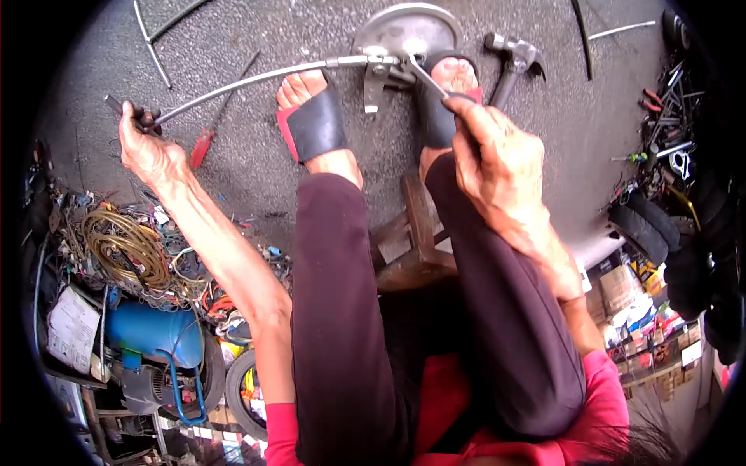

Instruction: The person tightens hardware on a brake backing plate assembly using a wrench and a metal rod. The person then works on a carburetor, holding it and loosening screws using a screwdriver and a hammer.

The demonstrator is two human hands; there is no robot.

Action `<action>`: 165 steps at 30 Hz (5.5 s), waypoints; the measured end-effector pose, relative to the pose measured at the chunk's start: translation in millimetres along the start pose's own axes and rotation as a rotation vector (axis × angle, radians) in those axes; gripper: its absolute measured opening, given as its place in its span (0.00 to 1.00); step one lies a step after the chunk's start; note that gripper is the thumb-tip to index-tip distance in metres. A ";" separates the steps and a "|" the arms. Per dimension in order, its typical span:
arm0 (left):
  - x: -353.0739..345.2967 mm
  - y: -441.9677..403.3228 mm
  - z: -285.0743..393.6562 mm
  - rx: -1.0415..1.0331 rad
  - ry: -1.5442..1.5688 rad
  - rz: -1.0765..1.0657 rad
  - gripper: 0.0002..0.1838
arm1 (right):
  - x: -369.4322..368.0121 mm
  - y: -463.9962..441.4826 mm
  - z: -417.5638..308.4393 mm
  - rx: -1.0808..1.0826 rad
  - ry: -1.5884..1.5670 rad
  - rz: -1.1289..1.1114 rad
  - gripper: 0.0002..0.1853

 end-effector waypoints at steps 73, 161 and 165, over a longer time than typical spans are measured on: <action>-24.4 12.7 18.9 -0.353 -0.327 0.284 0.22 | -21.2 4.9 -41.9 0.560 0.514 -0.230 0.19; -21.3 -1.4 -12.7 -0.118 -0.219 0.414 0.21 | -23.0 -53.9 -39.3 -0.010 -0.499 0.203 0.16; -51.8 46.0 0.2 -0.163 -0.076 0.338 0.08 | -11.7 -89.9 -37.1 -0.165 -0.371 0.404 0.20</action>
Point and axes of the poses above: each hand's wrist, its own y-axis away from the middle knuckle, its own x-axis out of the back of the hand, z = x × y, the point moved 4 cm from there along -y, towards the middle knuckle, and after that the axes turned 15 degrees about z, right-handed, at the moved point
